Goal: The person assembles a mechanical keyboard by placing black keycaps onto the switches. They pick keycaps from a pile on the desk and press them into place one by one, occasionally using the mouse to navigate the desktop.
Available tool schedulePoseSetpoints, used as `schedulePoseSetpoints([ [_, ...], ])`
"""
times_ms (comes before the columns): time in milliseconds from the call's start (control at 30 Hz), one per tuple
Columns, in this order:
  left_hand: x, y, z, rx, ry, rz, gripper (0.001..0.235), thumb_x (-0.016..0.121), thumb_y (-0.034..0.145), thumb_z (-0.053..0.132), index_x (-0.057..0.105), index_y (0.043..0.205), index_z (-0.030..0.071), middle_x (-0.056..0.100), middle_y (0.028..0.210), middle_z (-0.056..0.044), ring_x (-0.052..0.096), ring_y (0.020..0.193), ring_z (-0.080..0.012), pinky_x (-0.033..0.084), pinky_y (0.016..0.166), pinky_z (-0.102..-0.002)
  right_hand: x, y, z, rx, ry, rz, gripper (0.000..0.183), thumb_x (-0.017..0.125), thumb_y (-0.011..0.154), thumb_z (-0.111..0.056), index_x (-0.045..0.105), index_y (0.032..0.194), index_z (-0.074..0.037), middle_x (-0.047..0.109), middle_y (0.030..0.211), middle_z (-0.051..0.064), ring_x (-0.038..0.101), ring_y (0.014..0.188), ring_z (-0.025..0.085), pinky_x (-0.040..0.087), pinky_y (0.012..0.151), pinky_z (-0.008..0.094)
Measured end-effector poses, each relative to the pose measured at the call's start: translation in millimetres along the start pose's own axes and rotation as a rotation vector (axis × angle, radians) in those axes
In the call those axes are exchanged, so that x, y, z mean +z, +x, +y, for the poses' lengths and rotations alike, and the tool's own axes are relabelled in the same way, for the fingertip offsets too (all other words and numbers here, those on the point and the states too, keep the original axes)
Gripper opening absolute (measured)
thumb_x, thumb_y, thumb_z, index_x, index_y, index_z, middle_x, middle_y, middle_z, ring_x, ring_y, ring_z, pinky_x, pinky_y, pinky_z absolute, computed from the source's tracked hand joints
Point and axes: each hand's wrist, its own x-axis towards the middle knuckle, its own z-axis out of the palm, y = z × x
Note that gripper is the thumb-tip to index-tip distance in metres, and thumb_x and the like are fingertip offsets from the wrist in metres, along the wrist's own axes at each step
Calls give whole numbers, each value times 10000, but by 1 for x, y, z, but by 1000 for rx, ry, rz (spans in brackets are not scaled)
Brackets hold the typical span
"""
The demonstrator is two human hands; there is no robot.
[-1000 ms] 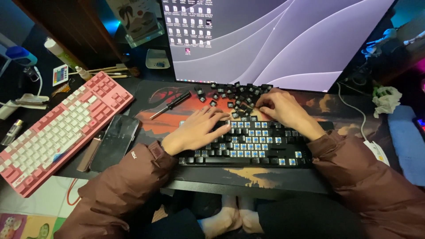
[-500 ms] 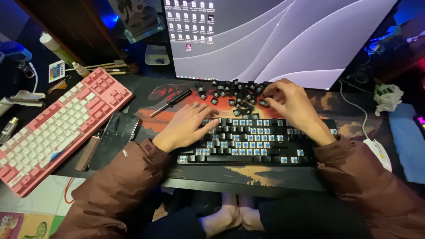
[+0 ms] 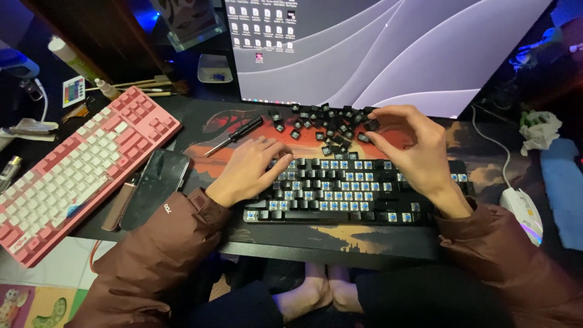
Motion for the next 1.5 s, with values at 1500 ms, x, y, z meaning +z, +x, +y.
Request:
schedulePoseSetpoints([
  [1500,1,0,2,30,87,39,366,526,1288,393,796,1164,179,745,923,-99,778,961,-402,608,874,-491,-10,-76,22,104,-192,-355,144,956,982,-76,972,1123,-97,965,1185,69,824,1399,349,661,1180,489],
])
